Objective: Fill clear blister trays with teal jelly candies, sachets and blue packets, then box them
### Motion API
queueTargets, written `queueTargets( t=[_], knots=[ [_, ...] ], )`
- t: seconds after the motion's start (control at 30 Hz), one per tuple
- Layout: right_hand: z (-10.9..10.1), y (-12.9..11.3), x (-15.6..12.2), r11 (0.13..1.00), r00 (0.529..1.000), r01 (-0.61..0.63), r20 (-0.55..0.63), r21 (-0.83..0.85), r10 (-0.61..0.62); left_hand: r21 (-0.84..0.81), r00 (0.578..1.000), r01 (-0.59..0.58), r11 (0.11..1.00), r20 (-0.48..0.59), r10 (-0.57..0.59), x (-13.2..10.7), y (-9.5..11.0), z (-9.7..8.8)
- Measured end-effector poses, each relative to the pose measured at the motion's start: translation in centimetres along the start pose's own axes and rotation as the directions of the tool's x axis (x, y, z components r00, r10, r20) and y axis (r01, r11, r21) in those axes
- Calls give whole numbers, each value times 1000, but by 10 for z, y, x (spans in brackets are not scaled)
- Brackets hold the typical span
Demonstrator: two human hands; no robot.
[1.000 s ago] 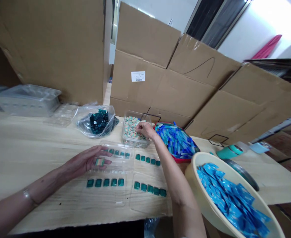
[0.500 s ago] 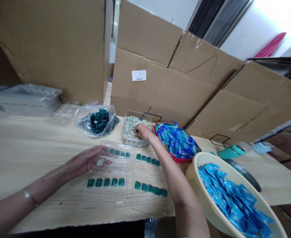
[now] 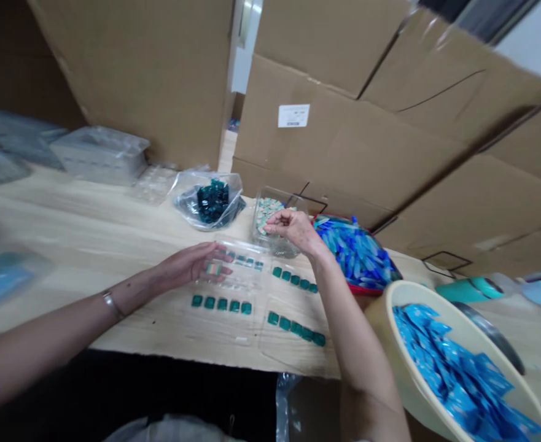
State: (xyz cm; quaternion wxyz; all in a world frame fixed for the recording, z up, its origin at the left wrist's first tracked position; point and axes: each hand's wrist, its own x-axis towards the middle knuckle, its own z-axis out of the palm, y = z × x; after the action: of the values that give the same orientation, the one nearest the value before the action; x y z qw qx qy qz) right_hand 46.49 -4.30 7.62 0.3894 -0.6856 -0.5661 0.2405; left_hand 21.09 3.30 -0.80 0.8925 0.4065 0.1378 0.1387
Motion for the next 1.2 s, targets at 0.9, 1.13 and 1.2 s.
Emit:
queueTargets(
  t=[0.9,1.13,1.2],
  knots=[
    [59,-53,-27,724,956,128,-109,-677,-271,43,997,24,999,-70,-21,-5,6,6],
    [-31,17,-18,558,934,-290,-357,-778,-12,125,987,40,991,-161,-20,-4,7,11],
    [-56,35,-34,422,843,-537,-485,-730,235,128,985,43,991,-173,-21,-4,6,11]
  ],
)
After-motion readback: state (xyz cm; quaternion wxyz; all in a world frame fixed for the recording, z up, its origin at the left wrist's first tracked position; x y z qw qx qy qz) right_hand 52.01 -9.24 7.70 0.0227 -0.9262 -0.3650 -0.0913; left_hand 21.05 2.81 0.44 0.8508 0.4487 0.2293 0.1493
